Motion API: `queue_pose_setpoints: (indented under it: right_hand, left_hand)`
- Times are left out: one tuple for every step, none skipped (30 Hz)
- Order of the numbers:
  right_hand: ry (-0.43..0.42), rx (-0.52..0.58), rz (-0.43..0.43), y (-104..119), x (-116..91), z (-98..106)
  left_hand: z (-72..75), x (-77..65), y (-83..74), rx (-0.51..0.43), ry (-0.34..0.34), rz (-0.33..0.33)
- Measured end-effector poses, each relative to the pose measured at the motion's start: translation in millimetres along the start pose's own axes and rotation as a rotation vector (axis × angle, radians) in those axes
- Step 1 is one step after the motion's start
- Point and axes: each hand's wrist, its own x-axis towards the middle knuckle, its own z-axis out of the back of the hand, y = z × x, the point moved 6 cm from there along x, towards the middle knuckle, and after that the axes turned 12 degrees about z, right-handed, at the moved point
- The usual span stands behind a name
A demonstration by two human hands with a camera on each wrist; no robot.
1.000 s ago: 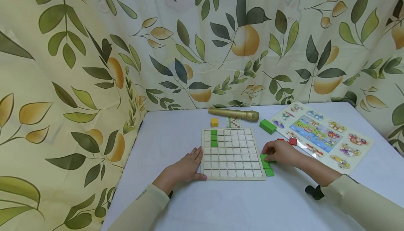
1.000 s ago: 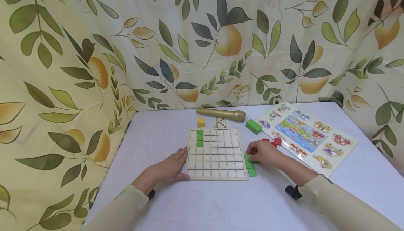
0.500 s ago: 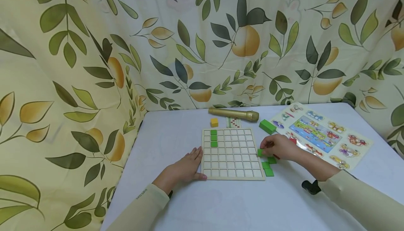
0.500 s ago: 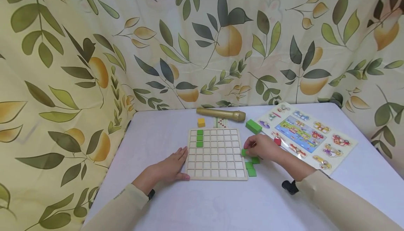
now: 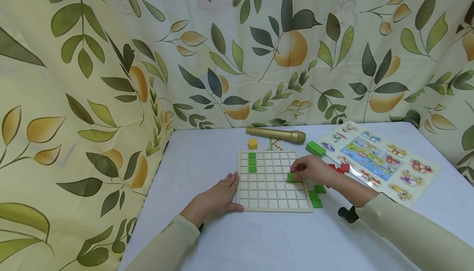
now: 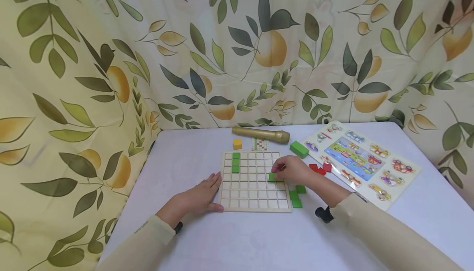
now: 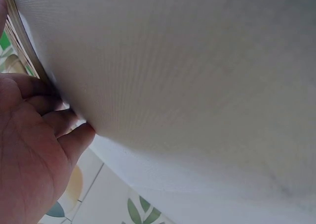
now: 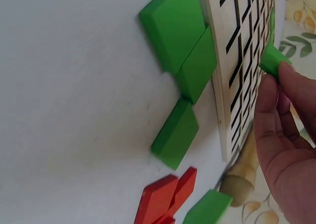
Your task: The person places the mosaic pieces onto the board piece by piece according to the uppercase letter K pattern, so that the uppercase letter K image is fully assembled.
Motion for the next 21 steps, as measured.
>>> queue_pose_setpoints:
  right_hand:
    - [0.000,-0.001,0.001,1,2,-1]
    - [0.001,-0.003,0.005,3,5,-3]
    - [0.002,-0.003,0.016,5,7,-4]
    - [0.002,-0.005,0.025,6,9,-5]
    - [0.002,-0.004,0.030,8,12,-6]
    - [0.001,0.000,0.038,9,14,-7]
    - [0.000,0.000,0.045,11,16,-8]
    - [-0.002,-0.004,0.053,12,18,-8]
    - [-0.002,-0.005,0.057,13,21,-9]
    - [-0.003,-0.011,0.052,13,23,-9]
    - [-0.003,-0.017,0.052,15,25,-10]
    - [-0.003,-0.022,0.054,16,27,-10]
    - [-0.001,-0.031,0.053,17,30,-11]
    - [0.001,-0.039,0.051,19,32,-12]
    - [0.002,-0.041,0.050,20,35,-12]
    - [0.000,-0.045,0.051,21,37,-13]
    - [-0.001,-0.046,0.057,23,39,-15]
    - [-0.003,-0.046,0.061,24,42,-16]
    - [-0.006,-0.047,0.073,26,44,-18]
    - [-0.010,-0.045,0.082,28,46,-19]
    - [-0.014,-0.042,0.091,29,48,-21]
  left_hand:
    - [0.0,0.0,0.2,0.001,0.000,0.000]
    - [0.2,0.1,0.2,0.002,0.000,0.000]
    - [0.4,-0.2,0.1,0.001,0.001,0.001]
    - [0.6,-0.4,0.0,0.003,0.003,0.001]
    - [0.9,-0.6,-0.3,0.004,0.005,0.001]
    - [1.3,-0.8,-0.5,0.003,0.008,0.002]
    - [1.5,-0.9,-0.8,0.003,0.009,0.003]
    - [1.9,-1.1,-0.9,0.003,0.014,0.006]
    - [1.9,-0.9,-0.9,0.003,0.017,0.009]
    - [2.0,-0.7,-0.9,0.003,0.021,0.012]
    - [2.4,-0.5,-0.9,0.001,0.020,0.014]
    - [2.4,-0.2,-0.7,0.003,0.020,0.016]
    - [2.2,0.1,-0.5,0.005,0.020,0.018]
    - [2.1,0.4,-0.2,0.007,0.020,0.019]
    - [1.8,0.8,-0.1,0.010,0.017,0.018]
    - [1.6,1.1,0.1,0.012,0.014,0.016]
    - [1.4,1.5,0.1,0.013,0.011,0.014]
    - [0.8,1.9,0.4,0.016,0.011,0.013]
    - [0.5,2.2,0.5,0.015,0.008,0.012]
    - [0.2,2.5,0.7,0.016,0.006,0.011]
    - [0.0,2.8,0.8,0.015,0.005,0.011]
